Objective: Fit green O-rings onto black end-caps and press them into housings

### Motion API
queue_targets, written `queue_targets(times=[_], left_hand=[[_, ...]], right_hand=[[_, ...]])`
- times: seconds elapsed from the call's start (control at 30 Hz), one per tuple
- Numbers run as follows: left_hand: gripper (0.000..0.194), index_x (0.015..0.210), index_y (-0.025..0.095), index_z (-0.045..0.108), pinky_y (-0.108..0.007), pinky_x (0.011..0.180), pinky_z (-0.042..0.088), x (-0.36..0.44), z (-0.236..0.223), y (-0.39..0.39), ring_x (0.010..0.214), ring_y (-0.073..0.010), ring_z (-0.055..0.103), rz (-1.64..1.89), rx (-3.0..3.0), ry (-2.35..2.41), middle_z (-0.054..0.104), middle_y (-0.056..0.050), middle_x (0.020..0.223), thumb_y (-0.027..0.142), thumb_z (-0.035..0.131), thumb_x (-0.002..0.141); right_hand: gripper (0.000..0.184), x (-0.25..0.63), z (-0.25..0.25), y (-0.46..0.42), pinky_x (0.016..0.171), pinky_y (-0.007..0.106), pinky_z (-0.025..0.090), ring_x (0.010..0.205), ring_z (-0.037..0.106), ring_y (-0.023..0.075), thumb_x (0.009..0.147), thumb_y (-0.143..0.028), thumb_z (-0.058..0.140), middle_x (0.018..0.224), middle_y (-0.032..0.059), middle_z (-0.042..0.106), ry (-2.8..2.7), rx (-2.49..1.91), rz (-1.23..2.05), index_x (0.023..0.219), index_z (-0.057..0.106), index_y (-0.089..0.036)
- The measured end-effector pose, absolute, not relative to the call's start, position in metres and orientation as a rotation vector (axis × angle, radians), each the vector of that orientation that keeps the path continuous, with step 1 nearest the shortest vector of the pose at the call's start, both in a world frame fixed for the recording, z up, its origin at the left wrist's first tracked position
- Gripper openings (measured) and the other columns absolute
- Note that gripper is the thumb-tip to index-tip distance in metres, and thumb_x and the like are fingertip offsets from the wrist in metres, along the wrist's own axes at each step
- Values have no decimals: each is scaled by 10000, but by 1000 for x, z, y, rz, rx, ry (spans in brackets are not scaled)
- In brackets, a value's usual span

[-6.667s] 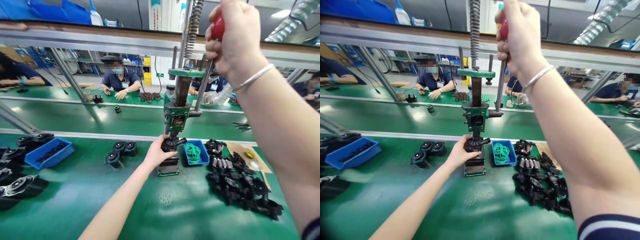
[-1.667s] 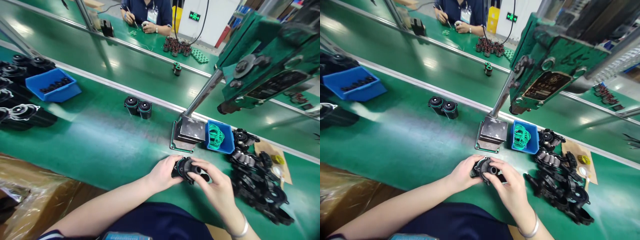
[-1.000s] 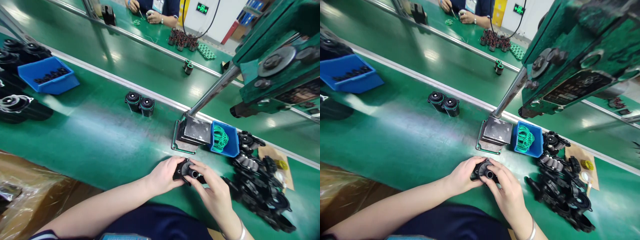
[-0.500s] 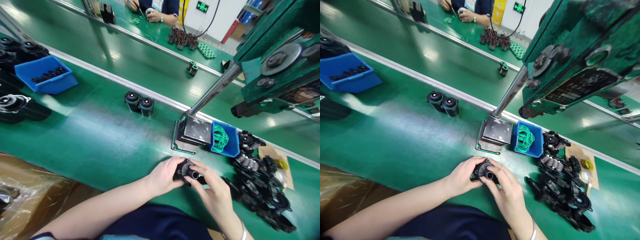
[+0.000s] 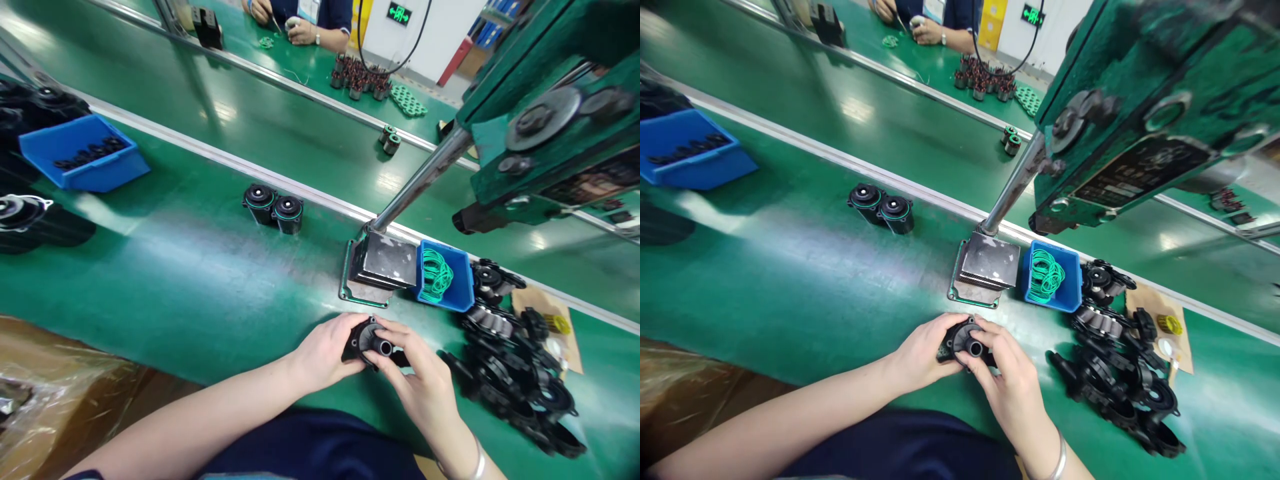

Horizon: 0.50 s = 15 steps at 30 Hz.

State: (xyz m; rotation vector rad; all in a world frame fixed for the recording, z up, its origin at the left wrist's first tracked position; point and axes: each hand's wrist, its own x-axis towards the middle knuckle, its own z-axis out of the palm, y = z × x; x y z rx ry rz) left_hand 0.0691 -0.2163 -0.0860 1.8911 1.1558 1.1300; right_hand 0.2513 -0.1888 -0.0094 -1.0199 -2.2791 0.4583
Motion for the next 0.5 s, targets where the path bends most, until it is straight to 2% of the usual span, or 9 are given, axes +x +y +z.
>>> queue_targets(times=[0.17,0.27,0.37,0.4,0.47,0.5], left_hand=[[684,1379,291,403,-393,946,575,68,-88,-215,1159,-249,624,1125,2039,1118,561,-100,1271,141,717,789],[636,1325,295,456,-371,885,597,69,-84,-217,1067,-231,667,1141,2060,1162,592,-77,1190,143,729,771],[628,1297,300,484,-359,857,600,65,-58,-212,1014,-221,684,1240,2047,1153,617,-62,1153,195,766,746],[635,1299,302,488,-356,865,594,62,-44,-206,1023,-219,679,1281,2049,1134,621,-60,1159,201,773,741],[632,1301,300,505,-354,908,569,56,-12,-187,1061,-215,662,1332,2065,1117,630,-53,1178,199,778,740],[613,1285,294,524,-358,934,554,54,3,-175,1074,-216,655,1342,2073,1134,641,-46,1173,200,782,738]], right_hand=[[210,248,-22,-195,847,302,627,1030,720,204,924,-328,639,1139,105,705,-2176,-1118,588,1045,516,-209],[291,254,-15,-190,808,328,648,991,734,228,901,-350,663,1131,86,714,-2216,-1120,638,1127,514,-246],[442,272,31,-171,743,336,668,926,746,254,819,-399,745,1078,42,735,-2370,-1019,547,1213,562,-321],[413,280,55,-162,759,351,665,919,745,256,824,-406,736,1061,37,736,-2340,-1017,460,1201,587,-324],[222,293,113,-141,769,342,642,886,741,218,920,-355,612,1037,55,723,-2093,-1053,158,1128,644,-283],[191,298,144,-128,829,346,612,928,732,206,942,-315,579,1044,74,714,-1882,-1050,13,1103,653,-243]])
